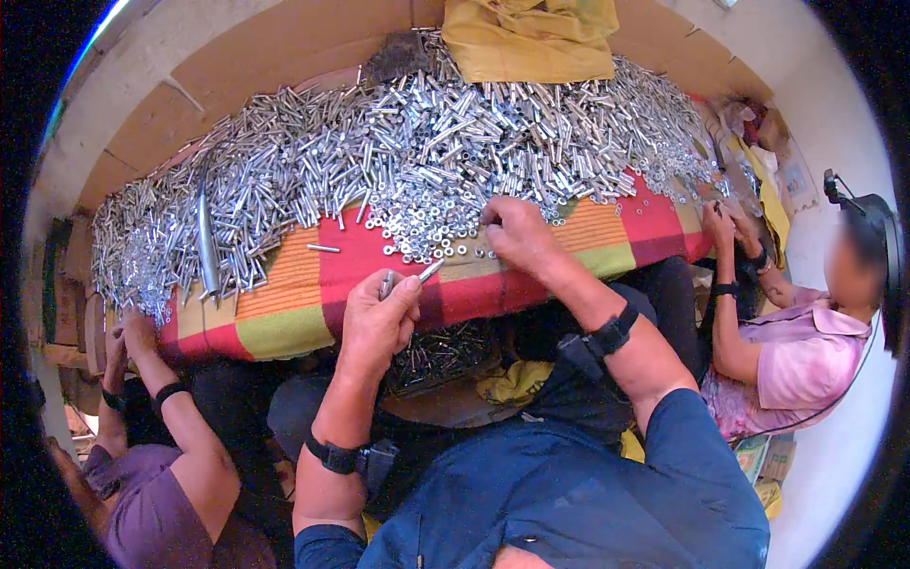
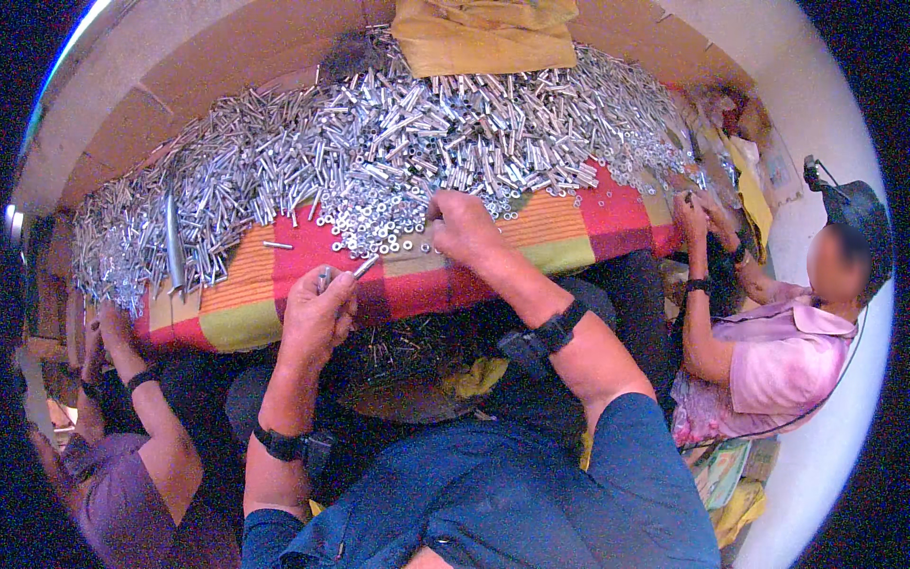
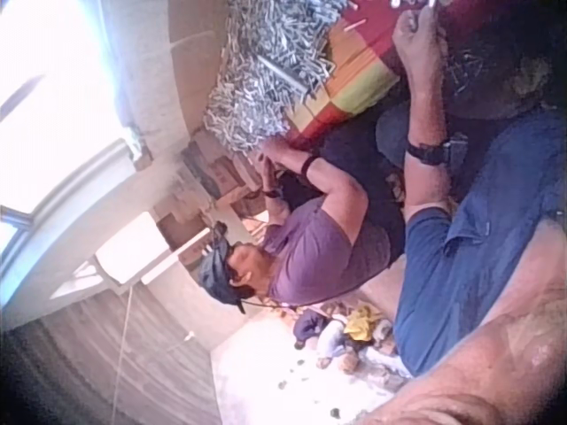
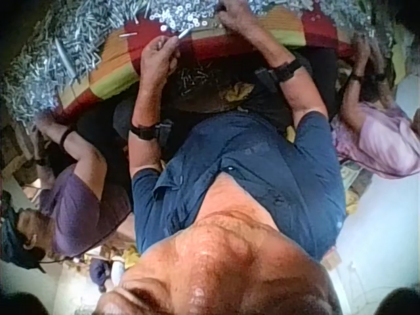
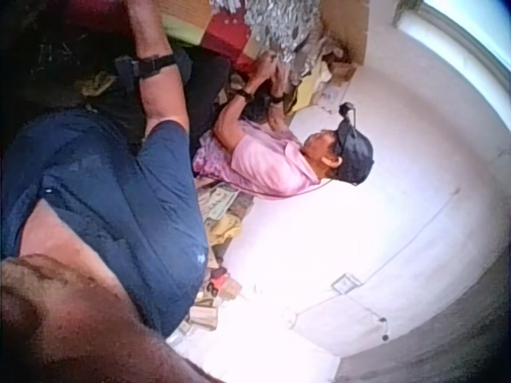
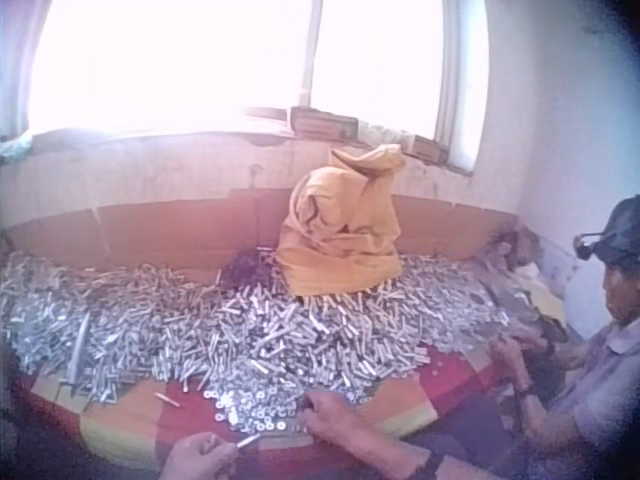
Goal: The recorder is assembling small metal bolts and washers at a table with other workers.
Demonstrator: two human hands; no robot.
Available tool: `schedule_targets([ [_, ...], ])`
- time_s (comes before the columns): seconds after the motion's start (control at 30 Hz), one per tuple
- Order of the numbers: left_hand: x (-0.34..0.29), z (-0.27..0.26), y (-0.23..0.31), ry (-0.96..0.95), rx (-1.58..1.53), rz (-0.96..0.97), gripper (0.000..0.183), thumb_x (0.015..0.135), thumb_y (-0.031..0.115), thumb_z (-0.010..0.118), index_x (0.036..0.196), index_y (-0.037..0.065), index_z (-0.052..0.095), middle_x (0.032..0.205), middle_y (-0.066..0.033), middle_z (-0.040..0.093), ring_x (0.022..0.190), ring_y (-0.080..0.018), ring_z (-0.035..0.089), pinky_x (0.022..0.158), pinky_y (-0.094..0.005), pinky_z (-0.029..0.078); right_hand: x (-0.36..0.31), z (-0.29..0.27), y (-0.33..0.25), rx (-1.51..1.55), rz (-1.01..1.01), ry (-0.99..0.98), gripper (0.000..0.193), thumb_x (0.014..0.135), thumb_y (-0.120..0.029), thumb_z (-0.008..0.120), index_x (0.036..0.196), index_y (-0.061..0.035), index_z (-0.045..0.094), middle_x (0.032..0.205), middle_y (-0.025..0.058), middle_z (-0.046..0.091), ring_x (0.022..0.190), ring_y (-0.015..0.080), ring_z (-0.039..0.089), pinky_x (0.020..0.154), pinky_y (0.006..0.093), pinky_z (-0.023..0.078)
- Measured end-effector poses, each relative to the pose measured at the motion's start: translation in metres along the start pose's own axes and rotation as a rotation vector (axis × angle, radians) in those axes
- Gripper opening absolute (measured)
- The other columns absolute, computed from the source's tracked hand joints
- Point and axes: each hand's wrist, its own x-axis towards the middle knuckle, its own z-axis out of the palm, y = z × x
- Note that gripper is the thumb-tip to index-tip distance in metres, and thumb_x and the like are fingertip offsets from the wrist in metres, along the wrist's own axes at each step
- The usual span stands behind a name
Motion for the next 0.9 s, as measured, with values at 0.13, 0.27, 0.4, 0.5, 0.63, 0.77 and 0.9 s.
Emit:
schedule_targets([
  [0.13, 0.003, -0.002, -0.005, -0.042, -0.037, 0.007, 0.024, 0.099, 0.024, 0.064, 0.083, 0.007, 0.057, 0.063, -0.0006, 0.054, 0.039, -0.0058, 0.040, 0.035, -0.0237, 0.026, 0.001, 0.009, 0.005, -0.127, -0.166, 0.028, 0.012, 0.077, -0.004, 0.062, 0.088, -0.0011, 0.065, 0.087, 0.0214, 0.065, 0.084, 0.0417, 0.065, 0.076, 0.0482, 0.052],
  [0.27, 0.002, -0.002, -0.005, -0.004, -0.039, 0.005, 0.025, 0.099, 0.024, 0.064, 0.082, 0.007, 0.056, 0.063, -0.0007, 0.054, 0.039, -0.0058, 0.039, 0.034, -0.0240, 0.025, -0.010, 0.003, 0.003, -0.183, -0.174, -0.069, 0.012, 0.078, -0.003, 0.062, 0.089, -0.0012, 0.066, 0.088, 0.0211, 0.065, 0.085, 0.0427, 0.064, 0.077, 0.0498, 0.052],
  [0.4, 0.002, -0.002, -0.002, 0.012, -0.045, 0.026, 0.025, 0.099, 0.024, 0.064, 0.082, 0.007, 0.056, 0.063, -0.0006, 0.053, 0.038, -0.0059, 0.038, 0.034, -0.0239, 0.025, -0.012, -0.012, 0.020, -0.183, -0.138, -0.100, 0.018, 0.078, -0.004, 0.060, 0.095, -0.0020, 0.066, 0.089, 0.0225, 0.065, 0.086, 0.0436, 0.064, 0.078, 0.0517, 0.052],
  [0.5, 0.003, -0.003, -0.002, 0.005, -0.053, 0.022, 0.024, 0.099, 0.023, 0.064, 0.083, 0.007, 0.056, 0.063, -0.0006, 0.053, 0.038, -0.0059, 0.038, 0.034, -0.0237, 0.025, -0.004, -0.013, 0.018, -0.156, -0.157, 0.014, 0.024, 0.078, -0.005, 0.059, 0.101, -0.0017, 0.067, 0.091, 0.0230, 0.066, 0.089, 0.0440, 0.065, 0.081, 0.0514, 0.052],
  [0.63, 0.003, 0.001, 0.000, 0.016, -0.051, 0.028, 0.025, 0.099, 0.024, 0.064, 0.082, 0.007, 0.056, 0.063, -0.0009, 0.054, 0.038, -0.0061, 0.038, 0.033, -0.0239, 0.024, 0.006, -0.004, 0.016, -0.227, -0.103, -0.020, 0.030, 0.077, -0.003, 0.058, 0.105, 0.0005, 0.067, 0.095, 0.0230, 0.068, 0.094, 0.0435, 0.066, 0.084, 0.0496, 0.053],
  [0.77, 0.003, -0.003, -0.001, 0.021, -0.058, 0.021, 0.026, 0.099, 0.024, 0.064, 0.081, 0.008, 0.055, 0.063, -0.0011, 0.053, 0.038, -0.0063, 0.038, 0.033, -0.0242, 0.024, -0.002, -0.006, 0.015, -0.199, -0.136, -0.085, 0.028, 0.077, -0.002, 0.057, 0.102, -0.0004, 0.068, 0.092, 0.0232, 0.068, 0.092, 0.0433, 0.065, 0.084, 0.0506, 0.052],
  [0.9, 0.001, -0.003, 0.001, 0.033, -0.068, 0.020, 0.027, 0.099, 0.024, 0.064, 0.080, 0.008, 0.055, 0.062, -0.0010, 0.053, 0.038, -0.0064, 0.038, 0.033, -0.0241, 0.024, -0.009, -0.020, 0.018, -0.220, -0.140, -0.094, 0.023, 0.077, -0.002, 0.057, 0.096, -0.0023, 0.069, 0.090, 0.0226, 0.067, 0.089, 0.0430, 0.065, 0.082, 0.0505, 0.052],
])
